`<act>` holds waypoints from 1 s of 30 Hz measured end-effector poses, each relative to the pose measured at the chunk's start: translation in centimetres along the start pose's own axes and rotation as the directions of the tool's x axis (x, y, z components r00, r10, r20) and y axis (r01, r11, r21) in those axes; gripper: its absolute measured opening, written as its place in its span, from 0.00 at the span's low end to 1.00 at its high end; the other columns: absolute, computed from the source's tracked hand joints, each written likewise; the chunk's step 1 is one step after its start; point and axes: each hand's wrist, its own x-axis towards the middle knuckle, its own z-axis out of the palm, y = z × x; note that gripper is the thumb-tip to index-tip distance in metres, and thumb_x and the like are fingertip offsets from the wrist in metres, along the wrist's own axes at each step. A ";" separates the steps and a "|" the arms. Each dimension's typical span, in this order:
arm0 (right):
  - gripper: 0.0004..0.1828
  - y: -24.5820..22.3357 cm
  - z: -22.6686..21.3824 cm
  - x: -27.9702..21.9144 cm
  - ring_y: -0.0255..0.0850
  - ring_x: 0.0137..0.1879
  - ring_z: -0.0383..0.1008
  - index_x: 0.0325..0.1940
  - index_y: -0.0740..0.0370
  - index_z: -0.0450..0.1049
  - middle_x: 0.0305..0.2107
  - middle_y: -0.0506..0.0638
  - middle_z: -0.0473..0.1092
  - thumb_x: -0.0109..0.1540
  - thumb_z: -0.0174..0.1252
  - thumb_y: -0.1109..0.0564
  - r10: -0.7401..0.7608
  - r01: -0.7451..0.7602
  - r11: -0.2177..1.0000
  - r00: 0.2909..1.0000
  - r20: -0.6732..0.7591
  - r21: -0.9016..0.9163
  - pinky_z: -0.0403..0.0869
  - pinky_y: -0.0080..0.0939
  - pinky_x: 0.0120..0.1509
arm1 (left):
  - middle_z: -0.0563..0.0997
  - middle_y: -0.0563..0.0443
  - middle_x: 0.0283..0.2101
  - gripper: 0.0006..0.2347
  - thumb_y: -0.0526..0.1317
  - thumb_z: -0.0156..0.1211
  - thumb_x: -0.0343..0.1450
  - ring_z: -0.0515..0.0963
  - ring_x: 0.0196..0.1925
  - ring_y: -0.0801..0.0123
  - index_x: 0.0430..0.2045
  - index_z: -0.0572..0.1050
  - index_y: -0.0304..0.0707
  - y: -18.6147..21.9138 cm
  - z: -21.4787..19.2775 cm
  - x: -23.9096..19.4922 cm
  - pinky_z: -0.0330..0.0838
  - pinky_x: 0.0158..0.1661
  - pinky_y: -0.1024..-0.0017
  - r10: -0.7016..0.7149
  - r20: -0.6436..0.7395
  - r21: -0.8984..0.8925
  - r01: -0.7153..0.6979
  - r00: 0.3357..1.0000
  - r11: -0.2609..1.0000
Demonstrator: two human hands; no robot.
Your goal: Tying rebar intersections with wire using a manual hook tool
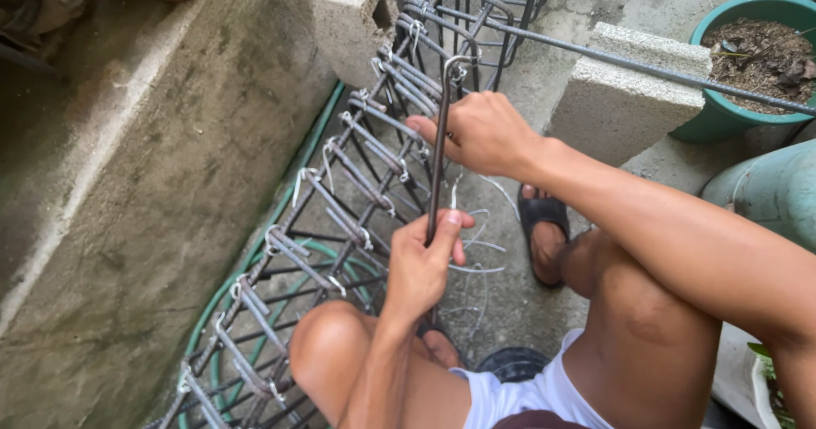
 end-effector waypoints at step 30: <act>0.12 -5.0 -5.1 -0.9 0.39 0.31 0.82 0.49 0.67 0.78 0.26 0.54 0.79 0.70 0.53 0.58 0.062 -0.209 0.671 0.972 0.227 0.712 0.82 0.39 0.37 | 0.86 0.44 0.27 0.13 0.44 0.61 0.74 0.74 0.29 0.73 0.46 0.83 0.37 1.9 -1.9 -0.4 0.66 0.32 0.75 0.225 -0.280 0.122 -0.198 0.933 0.973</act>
